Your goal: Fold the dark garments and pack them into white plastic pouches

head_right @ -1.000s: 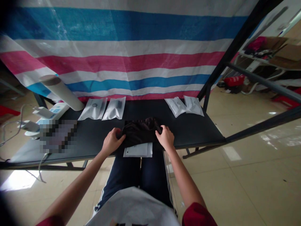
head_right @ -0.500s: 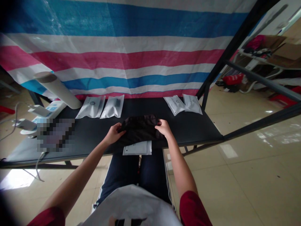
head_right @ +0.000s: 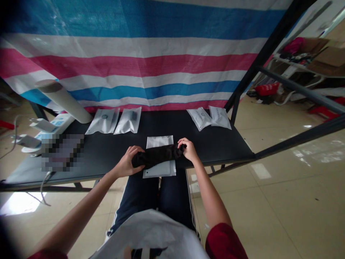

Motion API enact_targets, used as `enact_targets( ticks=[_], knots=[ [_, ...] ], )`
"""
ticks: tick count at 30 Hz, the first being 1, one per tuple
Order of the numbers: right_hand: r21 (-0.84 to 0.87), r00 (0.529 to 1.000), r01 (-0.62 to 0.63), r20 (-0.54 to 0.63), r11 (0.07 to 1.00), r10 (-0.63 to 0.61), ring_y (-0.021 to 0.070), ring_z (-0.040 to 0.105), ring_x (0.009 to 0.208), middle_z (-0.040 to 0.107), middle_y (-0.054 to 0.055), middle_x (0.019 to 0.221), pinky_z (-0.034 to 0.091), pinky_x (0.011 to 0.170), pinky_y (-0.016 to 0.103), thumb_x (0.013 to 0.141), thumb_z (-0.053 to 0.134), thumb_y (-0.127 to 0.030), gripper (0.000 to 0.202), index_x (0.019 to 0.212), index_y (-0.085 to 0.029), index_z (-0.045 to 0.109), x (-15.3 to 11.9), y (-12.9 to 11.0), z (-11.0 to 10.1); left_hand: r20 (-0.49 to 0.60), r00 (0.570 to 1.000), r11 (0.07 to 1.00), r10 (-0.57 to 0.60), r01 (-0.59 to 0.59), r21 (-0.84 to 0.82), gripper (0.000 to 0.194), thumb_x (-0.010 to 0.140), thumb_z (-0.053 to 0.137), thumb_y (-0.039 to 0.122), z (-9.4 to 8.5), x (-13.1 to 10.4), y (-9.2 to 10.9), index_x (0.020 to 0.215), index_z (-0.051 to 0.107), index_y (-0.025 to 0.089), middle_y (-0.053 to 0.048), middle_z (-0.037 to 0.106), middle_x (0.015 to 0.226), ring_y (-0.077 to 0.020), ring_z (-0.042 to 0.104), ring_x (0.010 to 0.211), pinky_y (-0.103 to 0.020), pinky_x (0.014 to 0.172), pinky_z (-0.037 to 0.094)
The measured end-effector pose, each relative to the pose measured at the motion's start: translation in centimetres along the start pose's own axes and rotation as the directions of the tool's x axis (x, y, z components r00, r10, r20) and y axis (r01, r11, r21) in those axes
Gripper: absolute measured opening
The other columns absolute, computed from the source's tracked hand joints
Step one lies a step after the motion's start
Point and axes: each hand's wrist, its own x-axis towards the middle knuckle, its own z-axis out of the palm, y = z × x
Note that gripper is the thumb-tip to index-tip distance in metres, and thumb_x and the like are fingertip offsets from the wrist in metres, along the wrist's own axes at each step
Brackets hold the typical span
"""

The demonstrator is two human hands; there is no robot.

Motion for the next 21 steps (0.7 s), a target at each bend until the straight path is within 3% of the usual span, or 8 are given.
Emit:
enact_targets(
  ticks=[3,5,10,14,17,19,21],
  knots=[
    [-0.024,1.000,0.005,-0.010,1.000,-0.005,0.0223,0.061,0.094,0.062,0.005,0.090,0.047,0.087,0.037,0.063,0.049,-0.007,0.020,0.060,-0.020,0.063,-0.2,-0.1,0.0,0.032,0.999,0.992,0.030,-0.034,0.123,0.016,0.076,0.062,0.025,0.1,-0.9,0.0,0.091,0.061,0.021,-0.008,0.059,0.110,-0.0262,0.051,0.105,-0.042,0.092,0.043],
    [-0.069,1.000,0.007,0.007,0.998,-0.006,0.0227,0.062,0.097,0.063,0.005,0.093,0.047,0.089,0.039,0.064,0.047,-0.006,0.023,0.060,-0.021,0.065,-0.6,-0.2,-0.3,0.022,0.999,0.975,0.038,-0.042,0.218,0.010,0.082,0.057,0.023,0.3,-1.5,-0.4,0.090,0.063,0.021,-0.008,0.061,0.108,-0.0270,0.051,0.105,-0.043,0.090,0.043],
    [-0.250,0.999,0.034,0.049,0.968,-0.022,0.0250,0.058,0.108,0.067,0.006,0.108,0.043,0.099,0.043,0.075,0.049,-0.012,0.028,0.074,-0.024,0.074,-2.2,-1.0,-1.3,-0.021,0.997,0.954,0.076,-0.067,0.291,0.022,0.089,0.057,0.038,0.5,-2.5,-1.1,0.097,0.069,0.022,-0.010,0.062,0.112,-0.0293,0.050,0.110,-0.044,0.090,0.041],
    [-0.301,0.999,0.010,0.035,0.954,0.001,0.0263,0.058,0.108,0.069,0.006,0.106,0.044,0.098,0.044,0.085,0.055,-0.029,0.022,0.070,-0.024,0.070,-3.1,-1.5,-1.2,-0.133,0.991,0.967,-0.028,0.061,0.249,0.029,0.093,0.050,0.041,1.3,-2.2,-1.1,0.080,0.066,0.020,-0.009,0.060,0.104,-0.0268,0.051,0.104,-0.043,0.092,0.042],
    [-0.403,0.998,0.002,-0.059,0.915,-0.028,0.0283,0.058,0.109,0.067,0.010,0.109,0.045,0.098,0.044,0.077,0.068,-0.033,0.011,0.081,-0.023,0.066,-3.3,-1.2,-0.5,-0.228,0.962,0.944,-0.153,0.210,0.254,0.034,0.088,0.056,0.050,2.3,-1.6,-1.8,0.102,0.063,0.020,-0.010,0.057,0.109,-0.0287,0.050,0.106,-0.045,0.092,0.043],
    [-0.474,0.992,-0.028,-0.124,0.880,-0.035,0.0315,0.052,0.118,0.063,0.013,0.117,0.042,0.102,0.047,0.073,0.072,-0.036,0.031,0.099,-0.021,0.064,-3.3,-0.8,-0.2,-0.241,0.944,0.917,-0.225,0.288,0.275,0.051,0.083,0.060,0.057,2.6,-1.3,-2.5,0.119,0.057,0.020,-0.013,0.054,0.118,-0.0326,0.047,0.113,-0.048,0.092,0.043],
    [-0.531,0.985,-0.077,-0.171,0.844,-0.017,0.0353,0.043,0.130,0.060,0.015,0.125,0.037,0.107,0.052,0.073,0.073,-0.042,0.041,0.107,-0.020,0.063,-3.3,-0.3,0.1,-0.201,0.943,0.896,-0.264,0.317,0.310,0.055,0.081,0.061,0.060,2.6,-0.8,-3.1,0.121,0.056,0.022,-0.014,0.052,0.124,-0.0363,0.044,0.119,-0.050,0.092,0.043]
  ],
)
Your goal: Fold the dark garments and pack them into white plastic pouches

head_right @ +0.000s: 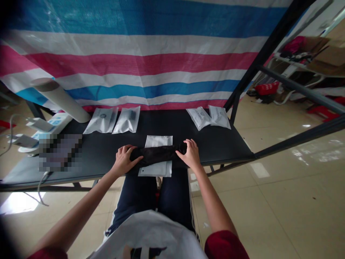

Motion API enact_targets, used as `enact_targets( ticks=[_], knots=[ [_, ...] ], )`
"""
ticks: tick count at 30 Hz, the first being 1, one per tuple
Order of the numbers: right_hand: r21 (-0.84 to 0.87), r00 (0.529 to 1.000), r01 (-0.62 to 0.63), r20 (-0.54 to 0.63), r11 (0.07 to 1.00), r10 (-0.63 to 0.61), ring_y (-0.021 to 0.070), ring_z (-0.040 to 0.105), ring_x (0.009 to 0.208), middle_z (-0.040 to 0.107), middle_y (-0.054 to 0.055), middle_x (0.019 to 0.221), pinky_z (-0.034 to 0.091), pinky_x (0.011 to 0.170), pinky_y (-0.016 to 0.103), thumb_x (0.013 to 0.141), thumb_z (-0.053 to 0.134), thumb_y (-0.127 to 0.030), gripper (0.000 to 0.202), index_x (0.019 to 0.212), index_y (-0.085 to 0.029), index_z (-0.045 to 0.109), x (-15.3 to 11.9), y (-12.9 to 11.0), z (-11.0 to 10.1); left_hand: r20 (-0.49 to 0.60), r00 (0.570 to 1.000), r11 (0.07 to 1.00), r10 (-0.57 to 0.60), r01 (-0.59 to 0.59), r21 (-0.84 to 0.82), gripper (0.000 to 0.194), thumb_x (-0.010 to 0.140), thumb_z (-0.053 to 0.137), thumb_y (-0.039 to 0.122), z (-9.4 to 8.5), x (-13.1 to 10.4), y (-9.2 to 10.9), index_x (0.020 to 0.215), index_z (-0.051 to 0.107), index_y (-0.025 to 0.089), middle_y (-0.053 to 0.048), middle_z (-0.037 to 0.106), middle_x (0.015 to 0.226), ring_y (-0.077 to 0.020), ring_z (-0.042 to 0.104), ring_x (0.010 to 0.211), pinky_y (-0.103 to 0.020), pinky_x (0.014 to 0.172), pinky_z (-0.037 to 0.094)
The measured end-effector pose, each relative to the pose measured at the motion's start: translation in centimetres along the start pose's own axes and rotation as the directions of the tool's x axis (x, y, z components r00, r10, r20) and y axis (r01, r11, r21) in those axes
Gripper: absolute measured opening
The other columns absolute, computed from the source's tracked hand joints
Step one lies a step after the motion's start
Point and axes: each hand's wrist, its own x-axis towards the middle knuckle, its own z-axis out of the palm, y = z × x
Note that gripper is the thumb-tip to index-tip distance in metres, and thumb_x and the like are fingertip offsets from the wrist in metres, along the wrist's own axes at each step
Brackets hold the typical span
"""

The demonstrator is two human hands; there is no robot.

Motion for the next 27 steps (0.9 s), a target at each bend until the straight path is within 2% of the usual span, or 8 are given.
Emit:
enact_targets(
  ticks=[4,8,11,16,19,21,24,27],
  knots=[
    [-0.091,1.000,-0.023,0.018,0.996,0.024,0.0377,0.032,0.139,0.056,0.016,0.133,0.035,0.107,0.055,0.081,0.066,-0.041,0.027,0.098,-0.020,0.066,0.7,0.0,0.7,0.063,0.998,0.999,0.031,-0.032,0.017,0.042,0.085,0.056,0.054,-0.3,1.4,0.2,0.109,0.059,0.019,-0.014,0.058,0.117,-0.0358,0.048,0.116,-0.048,0.089,0.044],
    [-0.093,0.996,-0.028,0.085,0.995,0.036,0.0331,0.053,0.122,0.065,0.013,0.118,0.045,0.096,0.047,0.084,0.059,-0.026,0.017,0.099,-0.021,0.065,2.7,-0.9,1.0,0.106,0.994,0.999,0.024,-0.020,-0.034,0.027,0.088,0.053,0.044,-1.3,2.0,2.0,0.099,0.056,0.019,-0.007,0.064,0.085,-0.0261,0.061,0.086,-0.037,0.077,0.045],
    [0.013,0.989,-0.122,0.082,0.992,0.121,0.0272,0.066,0.097,0.070,0.008,0.100,0.050,0.085,0.038,0.087,0.054,-0.024,0.022,0.107,-0.023,0.062,5.0,-1.5,0.5,0.076,0.995,0.974,-0.064,0.079,-0.210,0.026,0.084,0.058,0.042,-2.5,0.8,4.1,0.097,0.051,0.021,0.000,0.059,0.072,-0.0170,0.057,0.061,-0.027,0.059,0.040],
    [0.257,0.994,-0.099,-0.014,0.961,0.106,0.0245,0.067,0.099,0.072,0.007,0.106,0.051,0.086,0.035,0.087,0.056,-0.032,0.025,0.110,-0.022,0.061,9.6,-4.2,0.4,0.065,0.994,0.770,-0.092,0.112,-0.628,0.044,0.086,0.057,0.037,-3.6,-3.8,9.1,0.124,0.042,0.022,0.003,0.063,0.079,-0.0089,0.047,0.049,-0.021,0.049,0.035],
    [0.271,0.997,-0.039,0.071,0.962,0.021,0.0226,0.068,0.098,0.073,0.005,0.101,0.051,0.086,0.032,0.085,0.060,-0.031,0.021,0.104,-0.022,0.064,11.6,-6.6,1.6,0.106,0.993,0.732,-0.046,0.106,-0.673,0.027,0.088,0.056,0.040,-2.4,-6.2,11.9,0.107,0.057,0.020,0.001,0.062,0.076,-0.0100,0.052,0.056,-0.021,0.053,0.039],
    [0.244,0.988,-0.001,0.148,0.970,-0.036,0.0213,0.068,0.098,0.074,0.003,0.102,0.050,0.085,0.030,0.085,0.062,-0.029,0.018,0.101,-0.023,0.066,12.2,-7.9,2.9,0.163,0.984,0.724,-0.074,0.165,-0.669,0.026,0.087,0.058,0.043,-0.9,-7.1,13.0,0.096,0.061,0.019,0.003,0.056,0.063,-0.0100,0.050,0.051,-0.021,0.050,0.036],
    [0.154,0.964,0.041,0.252,0.987,-0.079,0.0209,0.068,0.097,0.074,0.003,0.101,0.049,0.084,0.030,0.084,0.065,-0.028,0.016,0.099,-0.023,0.068,12.2,-8.4,5.2,0.236,0.962,0.731,-0.138,0.260,-0.631,0.033,0.084,0.062,0.046,1.1,-7.7,13.0,0.104,0.060,0.019,0.007,0.049,0.052,-0.0106,0.046,0.044,-0.021,0.047,0.034],
    [0.059,0.939,0.062,0.334,0.996,-0.078,0.0224,0.067,0.096,0.073,0.006,0.098,0.049,0.085,0.031,0.082,0.069,-0.030,0.016,0.096,-0.021,0.070,11.9,-7.9,6.9,0.304,0.949,0.825,-0.086,0.239,-0.512,0.043,0.080,0.068,0.038,1.7,-8.0,12.1,0.118,0.056,0.022,0.005,0.057,0.060,-0.0130,0.054,0.051,-0.022,0.053,0.040]
  ],
)
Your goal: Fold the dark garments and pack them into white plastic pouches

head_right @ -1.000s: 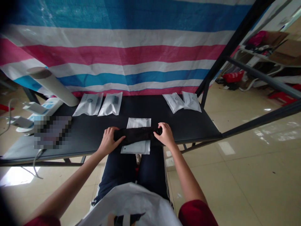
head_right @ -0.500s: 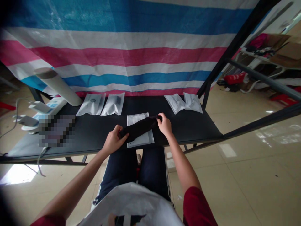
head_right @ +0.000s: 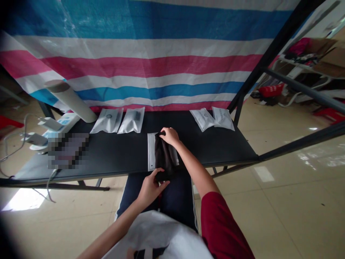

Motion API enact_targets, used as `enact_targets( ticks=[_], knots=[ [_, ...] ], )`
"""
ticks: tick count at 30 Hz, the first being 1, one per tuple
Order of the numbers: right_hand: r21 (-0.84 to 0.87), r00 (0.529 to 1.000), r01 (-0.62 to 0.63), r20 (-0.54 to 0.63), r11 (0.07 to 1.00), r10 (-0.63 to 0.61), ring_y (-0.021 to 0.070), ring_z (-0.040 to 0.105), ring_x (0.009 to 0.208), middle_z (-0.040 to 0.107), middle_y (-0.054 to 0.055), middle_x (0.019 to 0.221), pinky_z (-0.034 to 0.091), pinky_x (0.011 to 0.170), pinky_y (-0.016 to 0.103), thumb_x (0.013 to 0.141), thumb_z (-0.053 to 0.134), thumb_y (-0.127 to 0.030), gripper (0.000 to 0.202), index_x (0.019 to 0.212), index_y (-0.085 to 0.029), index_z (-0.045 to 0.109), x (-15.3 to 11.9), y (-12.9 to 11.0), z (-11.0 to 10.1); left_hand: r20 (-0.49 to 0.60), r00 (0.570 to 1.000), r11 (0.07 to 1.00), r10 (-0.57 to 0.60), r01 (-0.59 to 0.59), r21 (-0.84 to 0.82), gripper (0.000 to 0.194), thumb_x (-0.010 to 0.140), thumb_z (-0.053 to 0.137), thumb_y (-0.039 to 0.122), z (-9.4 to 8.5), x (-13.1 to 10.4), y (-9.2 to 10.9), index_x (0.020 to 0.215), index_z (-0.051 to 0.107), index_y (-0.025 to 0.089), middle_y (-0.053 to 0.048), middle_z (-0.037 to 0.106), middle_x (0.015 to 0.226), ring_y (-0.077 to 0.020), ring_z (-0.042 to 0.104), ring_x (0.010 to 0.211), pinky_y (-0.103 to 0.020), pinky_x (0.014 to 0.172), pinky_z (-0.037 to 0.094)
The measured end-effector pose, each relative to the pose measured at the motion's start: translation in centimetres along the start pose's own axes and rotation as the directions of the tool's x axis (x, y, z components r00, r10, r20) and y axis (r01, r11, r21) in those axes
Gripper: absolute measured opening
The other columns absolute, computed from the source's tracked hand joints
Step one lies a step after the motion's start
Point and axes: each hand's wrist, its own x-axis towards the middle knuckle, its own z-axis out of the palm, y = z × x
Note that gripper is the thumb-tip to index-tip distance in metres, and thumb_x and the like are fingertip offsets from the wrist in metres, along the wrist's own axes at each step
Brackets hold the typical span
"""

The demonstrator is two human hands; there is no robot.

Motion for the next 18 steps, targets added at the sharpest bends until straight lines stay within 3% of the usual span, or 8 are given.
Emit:
enact_targets(
  ticks=[2,5,7,9,11,14,16,18],
  knots=[
    [-0.006,1.000,0.005,0.000,1.000,-0.005,0.0225,0.067,0.095,0.072,0.007,0.099,0.049,0.086,0.032,0.081,0.072,-0.033,0.024,0.101,-0.020,0.069,-0.2,0.4,0.3,0.052,0.998,0.980,0.046,-0.055,0.189,0.054,0.079,0.070,0.032,-0.8,-0.3,-0.4,0.129,0.052,0.024,0.003,0.062,0.068,-0.0164,0.061,0.062,-0.024,0.060,0.045],
    [0.051,0.983,0.071,-0.171,0.996,-0.061,0.0229,0.064,0.100,0.068,0.009,0.107,0.049,0.091,0.035,0.082,0.069,-0.037,0.038,0.115,-0.018,0.064,-1.4,0.5,-1.0,0.029,0.982,0.873,0.188,-0.181,0.452,0.070,0.076,0.073,0.032,-2.6,-0.5,-0.4,0.140,0.044,0.026,-0.005,0.066,0.094,-0.0236,0.064,0.090,-0.032,0.076,0.050],
    [0.097,0.944,0.150,-0.309,0.984,-0.113,0.0234,0.061,0.106,0.066,0.010,0.112,0.046,0.096,0.037,0.089,0.059,-0.037,0.035,0.119,-0.019,0.062,-3.6,0.1,-2.4,0.016,0.954,0.790,0.300,-0.258,0.557,0.074,0.074,0.076,0.034,-3.8,0.0,-0.3,0.141,0.044,0.027,-0.009,0.062,0.113,-0.0281,0.059,0.104,-0.038,0.087,0.049],
    [0.138,0.923,0.243,-0.336,0.960,-0.186,0.0234,0.059,0.111,0.066,0.009,0.115,0.045,0.100,0.039,0.094,0.047,-0.033,0.032,0.120,-0.021,0.061,-6.8,-0.3,-3.9,0.068,0.920,0.722,0.387,-0.348,0.598,0.078,0.072,0.078,0.034,-4.7,0.8,-0.5,0.141,0.044,0.027,-0.012,0.057,0.127,-0.0314,0.054,0.115,-0.044,0.095,0.046],
    [0.156,0.925,0.336,-0.240,0.929,-0.294,0.0241,0.057,0.117,0.065,0.009,0.120,0.043,0.103,0.042,0.094,0.043,-0.030,0.036,0.124,-0.022,0.059,-10.6,-0.7,-4.8,0.183,0.878,0.673,0.443,-0.460,0.579,0.080,0.071,0.079,0.034,-5.2,1.8,-1.0,0.141,0.043,0.026,-0.012,0.051,0.139,-0.0330,0.046,0.127,-0.047,0.103,0.040],
    [0.099,0.901,0.422,0.062,0.901,-0.429,0.0289,0.044,0.134,0.056,0.009,0.139,0.035,0.110,0.048,0.081,0.058,-0.033,0.060,0.140,-0.022,0.049,-15.6,-0.9,-4.7,0.315,0.826,0.641,0.467,-0.562,0.523,0.073,0.075,0.073,0.024,-5.1,2.8,-2.2,0.142,0.043,0.025,-0.009,0.047,0.146,-0.0298,0.039,0.136,-0.046,0.108,0.036],
    [0.020,0.875,0.434,0.230,0.901,-0.426,0.0325,0.035,0.140,0.046,0.010,0.149,0.027,0.115,0.052,0.072,0.068,-0.034,0.081,0.147,-0.021,0.040,-17.7,-0.9,-3.9,0.305,0.827,0.653,0.472,-0.561,0.510,0.068,0.077,0.063,0.012,-4.8,3.0,-3.0,0.142,0.044,0.025,-0.008,0.049,0.146,-0.0273,0.039,0.138,-0.045,0.109,0.036],
    [-0.047,0.868,0.431,0.296,0.901,-0.400,0.0326,0.033,0.142,0.041,0.009,0.153,0.023,0.116,0.053,0.071,0.071,-0.028,0.086,0.149,-0.022,0.036,-18.6,-0.7,-3.0,0.259,0.835,0.684,0.486,-0.548,0.483,0.066,0.077,0.056,0.005,-4.6,3.0,-3.5,0.140,0.047,0.024,-0.008,0.053,0.143,-0.0258,0.041,0.137,-0.044,0.108,0.037]
  ],
)
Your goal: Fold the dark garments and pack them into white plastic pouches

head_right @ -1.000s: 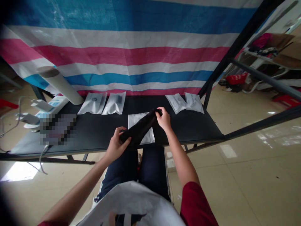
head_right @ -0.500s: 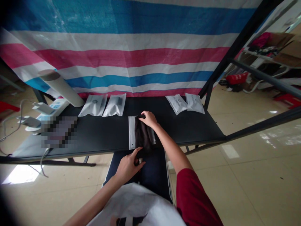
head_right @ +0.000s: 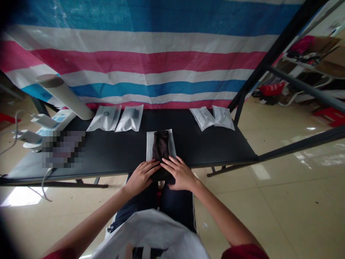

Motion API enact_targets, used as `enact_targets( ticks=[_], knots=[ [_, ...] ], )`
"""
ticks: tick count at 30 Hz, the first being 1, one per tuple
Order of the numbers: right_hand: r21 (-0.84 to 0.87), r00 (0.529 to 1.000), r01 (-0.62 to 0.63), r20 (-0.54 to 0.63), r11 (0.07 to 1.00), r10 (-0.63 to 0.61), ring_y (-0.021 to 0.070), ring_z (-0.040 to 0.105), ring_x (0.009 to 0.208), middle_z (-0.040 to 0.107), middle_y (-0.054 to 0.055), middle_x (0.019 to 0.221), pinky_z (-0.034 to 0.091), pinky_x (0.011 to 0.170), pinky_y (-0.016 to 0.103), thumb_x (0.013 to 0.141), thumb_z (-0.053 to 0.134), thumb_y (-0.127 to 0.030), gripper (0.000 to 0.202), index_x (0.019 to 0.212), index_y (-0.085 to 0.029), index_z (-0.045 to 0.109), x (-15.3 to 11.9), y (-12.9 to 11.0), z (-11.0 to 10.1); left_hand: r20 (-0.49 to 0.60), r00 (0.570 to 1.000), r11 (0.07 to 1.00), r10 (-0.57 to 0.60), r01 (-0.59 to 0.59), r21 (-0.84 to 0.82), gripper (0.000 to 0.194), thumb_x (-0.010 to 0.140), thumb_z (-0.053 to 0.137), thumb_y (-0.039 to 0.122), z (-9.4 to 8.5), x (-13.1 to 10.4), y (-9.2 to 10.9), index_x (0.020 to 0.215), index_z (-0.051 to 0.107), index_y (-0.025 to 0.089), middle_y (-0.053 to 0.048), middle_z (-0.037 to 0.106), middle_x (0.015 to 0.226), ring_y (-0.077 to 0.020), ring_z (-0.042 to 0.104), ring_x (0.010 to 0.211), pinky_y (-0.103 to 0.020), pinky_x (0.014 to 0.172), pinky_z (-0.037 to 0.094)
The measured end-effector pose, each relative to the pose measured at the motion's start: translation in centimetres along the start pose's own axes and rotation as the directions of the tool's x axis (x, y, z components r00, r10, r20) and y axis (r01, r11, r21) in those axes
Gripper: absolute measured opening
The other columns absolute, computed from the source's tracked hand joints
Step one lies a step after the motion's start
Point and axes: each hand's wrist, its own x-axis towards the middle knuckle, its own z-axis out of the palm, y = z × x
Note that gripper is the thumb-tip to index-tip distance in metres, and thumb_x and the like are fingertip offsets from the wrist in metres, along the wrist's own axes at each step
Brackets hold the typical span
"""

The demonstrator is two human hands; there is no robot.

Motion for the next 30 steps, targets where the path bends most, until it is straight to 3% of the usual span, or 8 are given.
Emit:
enact_targets(
  ticks=[5,10,14,17,20,23,26,30],
  knots=[
    [0.030,0.993,-0.016,-0.117,0.999,0.019,0.0273,0.044,0.135,0.060,0.008,0.136,0.033,0.111,0.049,0.079,0.062,-0.010,0.057,0.135,-0.023,0.054,0.7,0.5,0.5,-0.094,0.994,0.978,-0.060,0.040,-0.204,0.043,0.083,0.054,0.013,-0.5,0.3,-0.1,0.126,0.057,0.021,-0.009,0.065,0.125,-0.0248,0.054,0.124,-0.043,0.103,0.041],
    [0.219,0.928,-0.214,-0.260,0.952,0.268,0.0269,0.065,0.101,0.071,0.011,0.101,0.048,0.091,0.041,0.086,0.063,-0.031,0.018,0.099,-0.020,0.069,2.7,0.7,1.0,-0.139,0.908,0.854,-0.396,0.308,-0.418,0.023,0.092,0.049,0.037,-0.5,2.0,0.0,0.101,0.060,0.019,-0.007,0.070,0.088,-0.0212,0.066,0.086,-0.031,0.077,0.048],
    [0.391,0.790,-0.436,-0.266,0.811,0.552,0.0265,0.068,0.086,0.071,0.009,0.089,0.052,0.080,0.037,0.089,0.057,-0.048,0.032,0.106,-0.022,0.064,4.4,0.4,2.0,-0.146,0.798,0.730,-0.585,0.440,-0.523,0.037,0.093,0.047,0.046,0.1,3.8,0.0,0.117,0.053,0.018,0.000,0.063,0.066,-0.0165,0.062,0.061,-0.024,0.058,0.041],
    [0.354,0.714,-0.424,-0.435,0.833,0.549,0.0297,0.064,0.102,0.067,0.014,0.110,0.051,0.089,0.043,0.085,0.061,-0.043,0.054,0.132,-0.019,0.050,4.8,-0.1,1.9,-0.142,0.754,0.710,-0.642,0.514,-0.481,0.045,0.091,0.049,0.047,0.2,5.0,-0.1,0.125,0.050,0.018,0.005,0.055,0.056,-0.0150,0.056,0.050,-0.022,0.050,0.032],
    [0.121,0.803,-0.313,-0.496,0.942,0.331,0.0318,0.052,0.123,0.060,0.015,0.127,0.041,0.105,0.049,0.083,0.062,-0.033,0.049,0.130,-0.022,0.054,4.6,-0.8,1.3,-0.109,0.748,0.710,-0.655,0.560,-0.427,0.040,0.089,0.051,0.044,0.0,5.9,-0.2,0.121,0.054,0.020,0.003,0.057,0.058,-0.0151,0.057,0.051,-0.022,0.051,0.031],
    [-0.023,0.936,-0.155,-0.324,0.988,0.139,0.0304,0.044,0.134,0.060,0.012,0.132,0.032,0.113,0.051,0.081,0.062,-0.028,0.047,0.127,-0.022,0.058,4.5,-1.2,0.9,-0.070,0.748,0.697,-0.660,0.575,-0.428,0.036,0.090,0.051,0.040,-0.2,6.2,-0.4,0.118,0.056,0.020,0.001,0.060,0.063,-0.0161,0.059,0.056,-0.023,0.053,0.035],
    [-0.087,0.963,-0.134,-0.245,0.987,0.109,0.0291,0.044,0.135,0.060,0.015,0.132,0.028,0.116,0.051,0.080,0.061,-0.022,0.053,0.132,-0.015,0.054,4.9,-1.2,0.9,-0.069,0.773,0.694,-0.631,0.523,-0.495,0.039,0.091,0.049,0.041,0.0,5.8,-0.7,0.123,0.052,0.018,0.000,0.061,0.069,-0.0164,0.060,0.061,-0.025,0.059,0.042],
    [-0.154,0.980,-0.121,-0.177,0.981,0.093,0.0277,0.058,0.118,0.067,0.014,0.121,0.031,0.114,0.047,0.081,0.055,-0.012,0.045,0.126,-0.014,0.059,6.4,-0.7,0.3,-0.194,0.812,0.735,-0.550,0.360,-0.574,0.051,0.092,0.049,0.045,0.4,4.5,-0.9,0.133,0.040,0.016,-0.009,0.063,0.104,-0.0174,0.062,0.088,-0.031,0.079,0.050]
  ],
)
